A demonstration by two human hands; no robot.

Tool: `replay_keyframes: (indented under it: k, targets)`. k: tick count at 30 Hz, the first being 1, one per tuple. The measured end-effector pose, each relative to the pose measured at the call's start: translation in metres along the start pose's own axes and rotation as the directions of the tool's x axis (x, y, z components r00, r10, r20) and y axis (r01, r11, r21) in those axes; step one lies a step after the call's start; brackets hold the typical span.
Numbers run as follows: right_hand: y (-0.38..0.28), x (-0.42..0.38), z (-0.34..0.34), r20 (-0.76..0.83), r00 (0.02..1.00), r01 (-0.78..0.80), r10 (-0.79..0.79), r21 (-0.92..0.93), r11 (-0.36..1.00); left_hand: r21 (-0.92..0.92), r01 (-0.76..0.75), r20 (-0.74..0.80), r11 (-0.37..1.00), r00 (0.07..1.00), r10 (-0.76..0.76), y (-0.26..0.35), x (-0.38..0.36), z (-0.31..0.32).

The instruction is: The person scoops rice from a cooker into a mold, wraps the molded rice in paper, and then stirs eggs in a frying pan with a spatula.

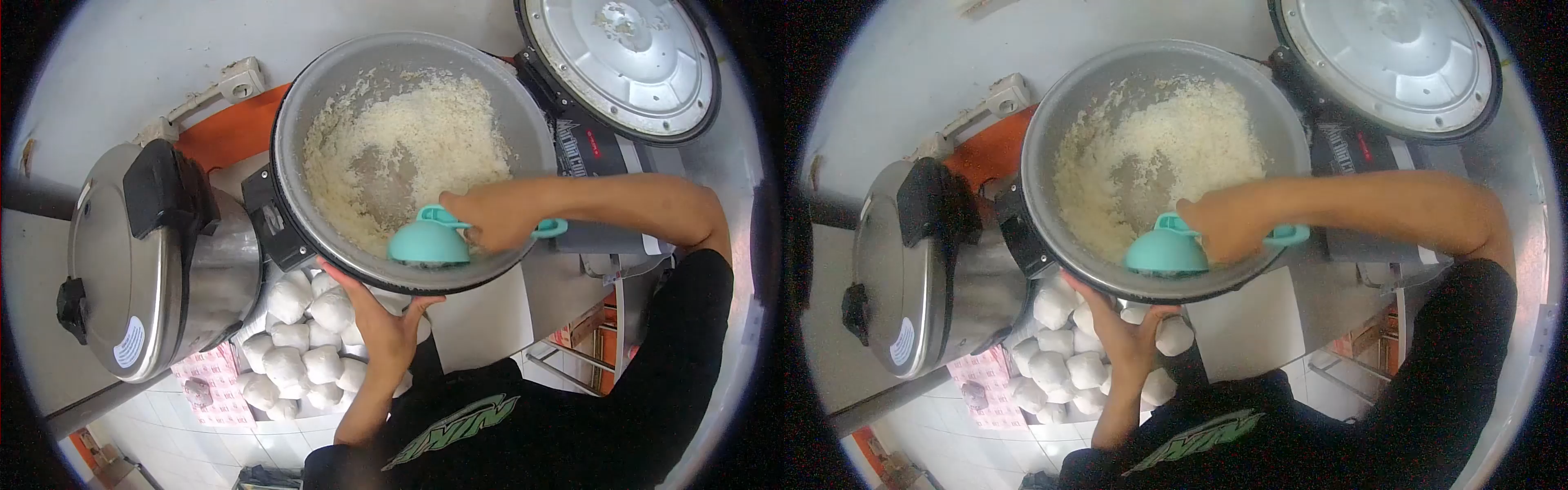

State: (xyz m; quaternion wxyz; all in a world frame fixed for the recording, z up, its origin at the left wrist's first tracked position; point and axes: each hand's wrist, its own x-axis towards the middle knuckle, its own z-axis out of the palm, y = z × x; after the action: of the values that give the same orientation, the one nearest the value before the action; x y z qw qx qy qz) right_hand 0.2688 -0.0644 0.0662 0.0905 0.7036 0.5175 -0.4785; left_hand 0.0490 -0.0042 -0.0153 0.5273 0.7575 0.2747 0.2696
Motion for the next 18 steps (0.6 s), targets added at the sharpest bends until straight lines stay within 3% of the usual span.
replay_keyframes:
  k: [3,6,9,10,13,14,15,17,18]
  targets:
    - [-0.006,-0.022,-0.032,0.137,0.991,-0.008,-0.003,0.083,0.996,-0.024,-0.022,0.005,0.999,1.000,0.022,-0.001,-0.001,0.001]
    - [0.020,-0.041,-0.053,0.406,0.913,-0.168,-0.049,0.482,0.860,0.110,-0.049,-0.012,0.993,0.999,0.051,0.007,-0.002,0.001]
    - [0.033,-0.077,-0.033,0.380,0.915,-0.213,-0.133,0.738,0.641,-0.037,-0.130,-0.143,0.991,0.982,0.124,-0.011,-0.018,0.015]
    - [0.041,-0.090,-0.015,0.320,0.928,-0.162,-0.191,0.808,0.567,-0.115,-0.190,-0.227,0.975,0.961,0.161,-0.021,-0.031,0.024]
    - [0.057,-0.127,0.071,0.213,0.974,-0.189,-0.082,0.954,0.232,0.065,-0.332,-0.001,0.941,0.943,0.333,-0.069,-0.098,0.058]
    - [0.056,-0.134,0.110,0.155,0.979,-0.182,0.130,0.955,0.235,0.124,-0.356,0.277,0.926,0.909,0.312,-0.099,-0.122,0.075]
    - [0.057,-0.138,0.152,0.083,0.938,-0.175,0.338,0.952,0.252,0.184,-0.369,0.452,0.911,0.855,0.255,-0.113,-0.139,0.088]
    - [0.088,-0.129,0.252,0.141,0.982,-0.106,0.127,0.963,-0.246,0.297,-0.408,0.678,0.863,0.727,0.110,-0.126,-0.170,0.111]
    - [0.084,-0.119,0.288,0.162,0.956,-0.067,0.243,0.932,-0.356,0.360,-0.422,0.733,0.832,0.680,0.028,-0.125,-0.179,0.119]
